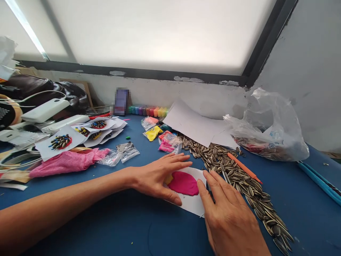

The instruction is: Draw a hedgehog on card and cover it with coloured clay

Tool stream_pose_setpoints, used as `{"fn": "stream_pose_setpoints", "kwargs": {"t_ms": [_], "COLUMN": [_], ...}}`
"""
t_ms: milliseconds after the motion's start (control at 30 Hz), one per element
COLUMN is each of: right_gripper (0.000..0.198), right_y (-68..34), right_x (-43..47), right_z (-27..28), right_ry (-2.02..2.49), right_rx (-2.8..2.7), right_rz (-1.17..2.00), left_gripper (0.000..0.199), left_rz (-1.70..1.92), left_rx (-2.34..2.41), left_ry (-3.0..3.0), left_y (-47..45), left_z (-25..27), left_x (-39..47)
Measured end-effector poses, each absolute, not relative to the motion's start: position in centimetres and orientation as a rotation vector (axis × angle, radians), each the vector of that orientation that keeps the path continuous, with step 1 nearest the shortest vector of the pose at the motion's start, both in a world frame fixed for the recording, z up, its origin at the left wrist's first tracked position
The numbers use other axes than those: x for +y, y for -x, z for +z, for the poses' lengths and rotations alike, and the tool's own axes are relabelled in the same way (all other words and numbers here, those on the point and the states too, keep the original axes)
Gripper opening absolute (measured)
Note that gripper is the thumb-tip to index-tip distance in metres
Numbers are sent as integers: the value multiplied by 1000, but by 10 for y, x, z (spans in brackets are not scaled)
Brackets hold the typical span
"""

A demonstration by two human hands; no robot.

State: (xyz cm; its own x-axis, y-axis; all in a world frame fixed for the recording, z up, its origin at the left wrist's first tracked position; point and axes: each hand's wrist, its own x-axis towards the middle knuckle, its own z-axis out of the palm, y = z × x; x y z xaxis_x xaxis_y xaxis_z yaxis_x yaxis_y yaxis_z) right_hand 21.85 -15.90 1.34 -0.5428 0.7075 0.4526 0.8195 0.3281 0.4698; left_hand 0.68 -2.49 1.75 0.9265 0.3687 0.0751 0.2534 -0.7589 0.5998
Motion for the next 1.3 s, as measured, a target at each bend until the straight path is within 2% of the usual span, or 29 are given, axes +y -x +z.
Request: {"fn": "stream_pose_setpoints", "kwargs": {"t_ms": [133, 233, 367, 433, 500, 667, 767, 933, 1100, 1300], "right_gripper": [36, 32, 28, 28, 29, 22, 18, 31, 49, 55], "right_y": [-217, -219, -219, -215, -207, -192, -187, -173, -166, -170], "right_x": [-155, -152, -151, -154, -157, -159, -153, -142, -145, -151], "right_z": [16, 17, 16, 14, 10, 11, 26, 48, 26, 6], "right_ry": [1390, 1401, 1317, 1253, 1219, 1283, 1340, 1505, 1698, 1705], "right_rx": [-2320, -2245, -2277, -2298, -2254, -2136, -2022, -1912, -1648, -1743], "right_rz": [-932, -862, -791, -675, -497, -283, -108, 604, 1142, 1030], "left_gripper": [66, 40, 24, 27, 39, 76, 77, 71, 82, 94], "left_rz": [426, 555, 517, 575, 631, 590, 558, 538, 439, 411], "left_rx": [423, 635, 876, 852, 788, 738, 705, 684, 700, 702], "left_ry": [-2430, -2475, -2492, -2472, -2433, -2408, -2424, -2428, -2409, -2364], "left_y": [-3, 2, 15, 23, 28, 29, 28, 29, 29, 27], "left_z": [33, 36, 25, 16, 9, 0, -2, -3, 3, 12], "left_x": [-25, -22, -26, -32, -40, -48, -45, -44, -48, -49]}}
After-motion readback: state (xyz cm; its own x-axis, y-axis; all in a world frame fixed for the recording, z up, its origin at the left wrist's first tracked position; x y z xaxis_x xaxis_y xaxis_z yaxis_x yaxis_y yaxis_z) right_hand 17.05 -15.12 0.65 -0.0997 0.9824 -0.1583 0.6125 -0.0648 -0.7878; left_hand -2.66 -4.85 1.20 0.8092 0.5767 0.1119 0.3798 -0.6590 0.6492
